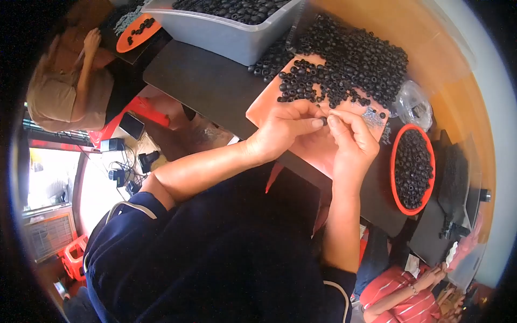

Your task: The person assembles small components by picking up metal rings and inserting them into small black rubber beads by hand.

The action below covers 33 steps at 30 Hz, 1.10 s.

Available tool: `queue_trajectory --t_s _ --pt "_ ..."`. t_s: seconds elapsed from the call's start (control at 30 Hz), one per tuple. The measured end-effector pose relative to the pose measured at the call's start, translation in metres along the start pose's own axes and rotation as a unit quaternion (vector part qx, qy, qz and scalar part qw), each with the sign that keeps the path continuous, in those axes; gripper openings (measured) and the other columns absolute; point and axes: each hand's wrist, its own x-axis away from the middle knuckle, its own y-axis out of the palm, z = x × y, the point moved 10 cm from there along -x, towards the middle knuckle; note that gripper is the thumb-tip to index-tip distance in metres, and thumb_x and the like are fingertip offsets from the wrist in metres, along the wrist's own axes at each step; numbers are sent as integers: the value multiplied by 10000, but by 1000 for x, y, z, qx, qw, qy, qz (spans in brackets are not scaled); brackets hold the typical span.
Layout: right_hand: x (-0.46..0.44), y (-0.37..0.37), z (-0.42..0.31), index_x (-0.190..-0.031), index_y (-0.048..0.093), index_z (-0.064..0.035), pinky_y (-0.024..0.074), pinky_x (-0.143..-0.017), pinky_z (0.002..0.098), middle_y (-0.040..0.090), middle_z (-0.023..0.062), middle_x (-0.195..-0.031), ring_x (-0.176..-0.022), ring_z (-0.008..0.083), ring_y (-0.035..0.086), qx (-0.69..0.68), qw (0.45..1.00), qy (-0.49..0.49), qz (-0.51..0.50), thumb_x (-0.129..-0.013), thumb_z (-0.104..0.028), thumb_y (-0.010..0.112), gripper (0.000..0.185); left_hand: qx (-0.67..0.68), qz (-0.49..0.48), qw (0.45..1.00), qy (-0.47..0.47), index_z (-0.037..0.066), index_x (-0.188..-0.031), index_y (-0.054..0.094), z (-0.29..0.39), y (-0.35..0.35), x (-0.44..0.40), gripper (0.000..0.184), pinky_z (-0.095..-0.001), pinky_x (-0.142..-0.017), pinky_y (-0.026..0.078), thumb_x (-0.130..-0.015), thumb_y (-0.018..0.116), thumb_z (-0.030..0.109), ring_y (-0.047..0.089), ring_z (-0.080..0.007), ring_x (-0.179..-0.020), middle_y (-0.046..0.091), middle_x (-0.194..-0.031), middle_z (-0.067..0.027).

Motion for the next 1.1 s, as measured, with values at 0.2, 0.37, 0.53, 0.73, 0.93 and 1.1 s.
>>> queue_trajectory --t_s 0.2,0.37,0.53,0.73,0.93,1.1 --pt "5 4 8 -914 713 7 425 -637 201 669 -8 -812 -715 51 561 -38 999 2 -18 -905 -30 698 40 -31 -10 999 -18 -32 -1079 653 -2 -1 3 177 -245 -804 500 -967 647 105 612 -80 -881 688 -958 -35" --pt "23 13 -26 -924 666 23 483 -673 270 674 53 -823 -741 122 616 164 975 -146 -16 -937 -27 649 55 -77 0 997 21 -16 -1046 662 8 -2 12 149 -241 -764 502 -956 655 101 606 -71 -847 673 -919 -21" --pt "18 15 -38 -949 644 20 494 -689 296 665 95 -848 -745 161 633 224 955 -176 -88 -926 -11 639 39 -30 -11 999 -11 -5 -1000 660 5 -1 10 117 -230 -699 498 -950 663 100 591 -56 -794 643 -871 1" --pt "10 21 -42 -956 633 16 496 -693 303 657 99 -851 -746 189 639 241 944 -173 -142 -890 15 641 67 -18 -18 1000 -1 2 -988 661 3 -1 8 94 -219 -686 498 -944 666 85 591 -51 -785 634 -850 8" --pt "20 37 -61 -935 610 19 509 -678 387 643 147 -856 -757 324 647 354 879 -291 -132 -848 35 604 88 -21 15 999 43 -42 -896 629 8 -3 6 69 -246 -587 510 -916 656 19 604 -87 -657 621 -753 -37" --pt "30 50 -72 -925 612 23 496 -696 458 621 180 -878 -797 371 617 420 823 -353 -145 -826 -1 611 101 54 -5 999 -4 -13 -937 652 -1 -2 8 53 -238 -654 513 -932 651 40 608 -71 -722 640 -802 -11"
